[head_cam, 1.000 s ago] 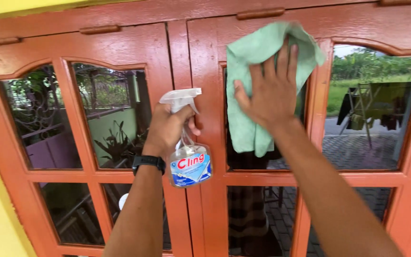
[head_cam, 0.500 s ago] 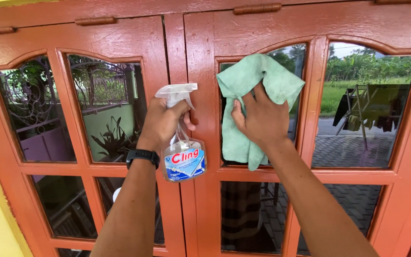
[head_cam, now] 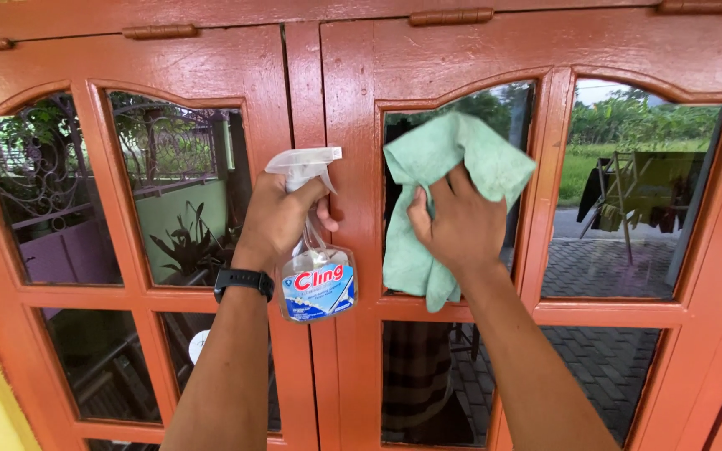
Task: Cleaning glass window panes using a spray cleaner and a green cloth.
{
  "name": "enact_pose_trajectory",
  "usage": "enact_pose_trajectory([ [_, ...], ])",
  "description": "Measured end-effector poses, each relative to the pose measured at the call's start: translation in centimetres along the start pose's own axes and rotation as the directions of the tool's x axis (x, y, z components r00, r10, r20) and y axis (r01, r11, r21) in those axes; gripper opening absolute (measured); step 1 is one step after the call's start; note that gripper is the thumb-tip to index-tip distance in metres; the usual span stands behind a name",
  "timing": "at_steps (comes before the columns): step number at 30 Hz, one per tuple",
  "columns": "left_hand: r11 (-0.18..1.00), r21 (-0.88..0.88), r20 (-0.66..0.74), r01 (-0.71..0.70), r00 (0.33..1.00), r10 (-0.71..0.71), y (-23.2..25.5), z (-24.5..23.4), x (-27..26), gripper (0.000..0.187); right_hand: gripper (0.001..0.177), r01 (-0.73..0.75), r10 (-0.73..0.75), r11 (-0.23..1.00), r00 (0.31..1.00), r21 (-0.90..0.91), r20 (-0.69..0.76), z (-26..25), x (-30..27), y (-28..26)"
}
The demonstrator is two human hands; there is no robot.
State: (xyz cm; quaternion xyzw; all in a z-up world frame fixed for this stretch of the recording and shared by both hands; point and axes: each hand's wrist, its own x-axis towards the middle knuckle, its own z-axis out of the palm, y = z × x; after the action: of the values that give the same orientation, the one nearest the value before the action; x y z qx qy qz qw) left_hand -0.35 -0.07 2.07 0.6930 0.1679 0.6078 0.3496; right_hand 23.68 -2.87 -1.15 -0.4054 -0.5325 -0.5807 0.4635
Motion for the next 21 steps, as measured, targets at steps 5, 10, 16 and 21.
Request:
enact_pose_trajectory([
  [5, 0.998, 0.057, -0.018, 0.03, 0.999, -0.029, 1.0, 0.1, -0.8, 0.018, 0.031, -0.012, 0.012, 1.0, 1.0, 0.024, 0.002, -0.2, -2.0, 0.0],
  [10, 1.0, 0.018, 0.016, 0.006, 1.0, -0.006, 0.6, 0.0, -0.4, 0.018, 0.033, -0.003, 0.003, 1.0, 1.0, 0.024, 0.007, -0.4, -2.3, 0.1],
  [16, 0.999, -0.003, -0.004, 0.054, 0.999, -0.054, 1.4, 0.1, -0.3, 0.016, 0.024, -0.205, 0.198, 0.979, 0.94, -0.006, 0.278, 0.2, -2.4, 0.2],
  [21, 0.997, 0.012, -0.018, 0.07, 0.997, -0.07, 0.7, -0.3, 0.0, 0.015, 0.036, -0.064, 0.06, 0.994, 0.997, 0.084, 0.041, 1.5, 0.5, 0.8],
])
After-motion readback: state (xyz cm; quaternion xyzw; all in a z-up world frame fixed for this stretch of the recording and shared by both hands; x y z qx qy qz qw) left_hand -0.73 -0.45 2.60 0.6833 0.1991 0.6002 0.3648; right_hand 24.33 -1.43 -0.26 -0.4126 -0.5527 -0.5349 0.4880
